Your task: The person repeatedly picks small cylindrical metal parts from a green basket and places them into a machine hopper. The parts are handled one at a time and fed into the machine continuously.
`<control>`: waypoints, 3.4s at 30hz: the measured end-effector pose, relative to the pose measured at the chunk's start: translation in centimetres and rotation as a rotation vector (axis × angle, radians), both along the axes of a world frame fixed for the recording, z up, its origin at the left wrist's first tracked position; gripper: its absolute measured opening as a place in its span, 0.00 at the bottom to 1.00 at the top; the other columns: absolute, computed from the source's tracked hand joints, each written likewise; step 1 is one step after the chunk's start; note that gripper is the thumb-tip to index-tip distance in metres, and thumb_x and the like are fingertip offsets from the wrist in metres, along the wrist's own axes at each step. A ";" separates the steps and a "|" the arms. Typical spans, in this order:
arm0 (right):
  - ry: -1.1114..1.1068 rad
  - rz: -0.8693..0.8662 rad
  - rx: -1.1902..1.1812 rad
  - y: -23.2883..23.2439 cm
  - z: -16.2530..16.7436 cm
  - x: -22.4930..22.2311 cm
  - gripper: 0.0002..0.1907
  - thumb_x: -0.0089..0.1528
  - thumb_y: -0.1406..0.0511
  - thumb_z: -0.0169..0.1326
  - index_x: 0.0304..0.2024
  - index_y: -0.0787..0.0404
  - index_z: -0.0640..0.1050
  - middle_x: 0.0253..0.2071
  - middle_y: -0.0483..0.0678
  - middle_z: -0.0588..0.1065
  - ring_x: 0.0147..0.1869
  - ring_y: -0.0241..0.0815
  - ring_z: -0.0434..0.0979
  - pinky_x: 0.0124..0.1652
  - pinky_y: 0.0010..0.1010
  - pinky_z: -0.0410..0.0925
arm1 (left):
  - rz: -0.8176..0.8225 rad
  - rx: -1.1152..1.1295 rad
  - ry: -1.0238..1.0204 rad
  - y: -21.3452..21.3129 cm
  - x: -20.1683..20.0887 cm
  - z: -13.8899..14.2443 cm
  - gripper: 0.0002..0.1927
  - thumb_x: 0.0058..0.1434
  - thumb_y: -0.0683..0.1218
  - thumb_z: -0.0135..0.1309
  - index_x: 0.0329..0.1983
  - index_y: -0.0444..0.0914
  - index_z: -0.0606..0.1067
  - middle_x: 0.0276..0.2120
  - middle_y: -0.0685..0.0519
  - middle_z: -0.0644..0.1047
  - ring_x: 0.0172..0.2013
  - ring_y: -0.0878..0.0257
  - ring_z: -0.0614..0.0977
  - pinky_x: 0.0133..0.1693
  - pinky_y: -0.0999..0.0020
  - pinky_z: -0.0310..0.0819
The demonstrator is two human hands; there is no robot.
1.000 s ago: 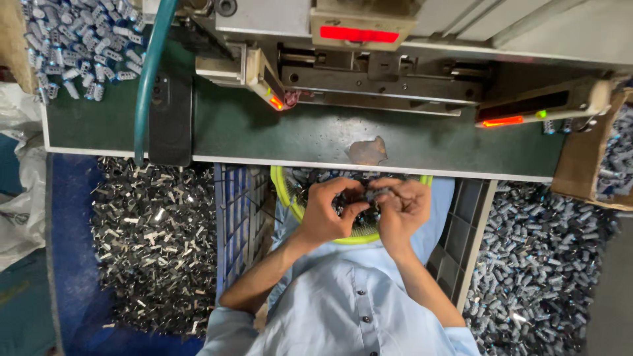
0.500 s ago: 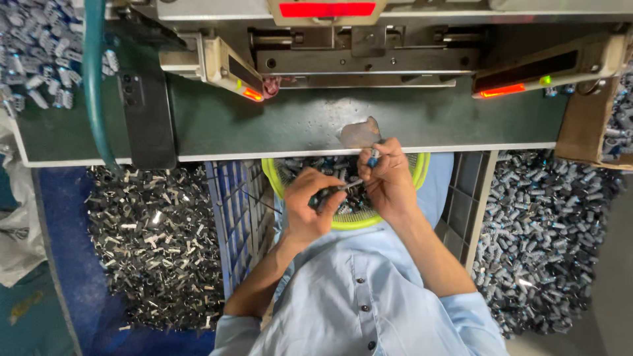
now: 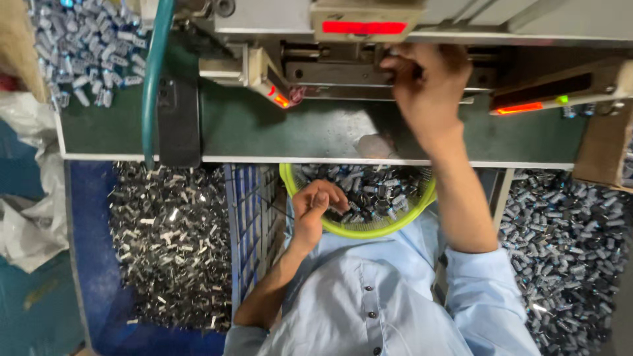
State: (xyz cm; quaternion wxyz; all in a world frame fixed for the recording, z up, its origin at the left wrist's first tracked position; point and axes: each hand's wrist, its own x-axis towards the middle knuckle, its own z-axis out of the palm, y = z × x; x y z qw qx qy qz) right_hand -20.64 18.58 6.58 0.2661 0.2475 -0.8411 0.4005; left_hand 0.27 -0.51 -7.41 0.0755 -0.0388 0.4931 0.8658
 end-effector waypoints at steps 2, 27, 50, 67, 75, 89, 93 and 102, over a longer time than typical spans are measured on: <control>-0.093 0.074 -0.026 0.4 1.8 0.7 0.13 0.60 0.83 0.54 0.43 0.66 0.78 0.43 0.52 0.81 0.44 0.46 0.85 0.43 0.34 0.74 | -0.015 -0.004 -0.041 -0.3 0.1 -0.2 0.19 0.72 0.54 0.54 0.37 0.33 0.73 0.33 0.47 0.79 0.33 0.60 0.81 0.38 0.67 0.77; -0.861 0.172 -0.990 0.6 -14.3 18.9 0.14 0.63 0.75 0.61 0.46 0.65 0.70 0.46 0.56 0.79 0.48 0.40 0.80 0.49 0.28 0.74 | 0.125 -0.783 0.755 0.5 -3.7 8.0 0.14 0.48 0.33 0.55 0.39 0.35 0.73 0.33 0.46 0.75 0.33 0.50 0.79 0.36 0.60 0.74; 0.106 -0.004 0.042 0.3 -2.3 0.0 0.15 0.61 0.85 0.49 0.43 0.65 0.72 0.44 0.52 0.81 0.43 0.46 0.82 0.44 0.33 0.74 | -0.350 -0.672 0.252 -2.3 -1.5 5.3 0.12 0.60 0.48 0.61 0.43 0.36 0.80 0.38 0.49 0.82 0.39 0.59 0.83 0.43 0.65 0.76; 0.216 -0.067 0.514 0.5 5.1 3.2 0.16 0.46 0.81 0.54 0.36 0.66 0.80 0.40 0.56 0.81 0.44 0.58 0.79 0.47 0.42 0.72 | -0.673 -1.379 0.821 0.5 -1.8 0.3 0.09 0.54 0.42 0.56 0.38 0.39 0.79 0.38 0.52 0.76 0.48 0.53 0.75 0.47 0.56 0.69; -0.336 0.227 0.230 -0.8 -7.2 15.4 0.09 0.51 0.73 0.63 0.35 0.62 0.80 0.38 0.49 0.82 0.40 0.50 0.82 0.42 0.37 0.74 | -0.403 -1.483 0.739 -1.1 -0.3 1.1 0.08 0.51 0.41 0.57 0.34 0.37 0.79 0.37 0.50 0.74 0.45 0.53 0.73 0.46 0.60 0.70; -0.561 0.270 -0.343 0.3 -11.9 20.1 0.23 0.50 0.79 0.59 0.49 0.64 0.78 0.47 0.56 0.74 0.48 0.47 0.78 0.47 0.31 0.72 | -0.251 -0.006 0.115 0.4 -4.1 2.7 0.20 0.47 0.31 0.64 0.43 0.35 0.73 0.45 0.53 0.74 0.39 0.66 0.81 0.41 0.71 0.77; -0.530 0.018 -0.398 0.2 -11.5 20.6 0.13 0.54 0.76 0.62 0.41 0.63 0.82 0.41 0.51 0.76 0.43 0.41 0.76 0.40 0.26 0.69 | -0.109 0.031 0.253 1.9 -2.3 1.4 0.15 0.58 0.31 0.64 0.42 0.34 0.72 0.45 0.50 0.75 0.44 0.65 0.77 0.46 0.71 0.72; -0.621 0.120 -0.685 0.1 -12.6 20.8 0.13 0.58 0.72 0.62 0.45 0.67 0.78 0.46 0.54 0.76 0.51 0.42 0.78 0.48 0.28 0.72 | -0.020 -0.555 0.343 0.6 -1.2 2.5 0.08 0.56 0.38 0.63 0.37 0.36 0.77 0.30 0.52 0.80 0.32 0.67 0.83 0.35 0.71 0.75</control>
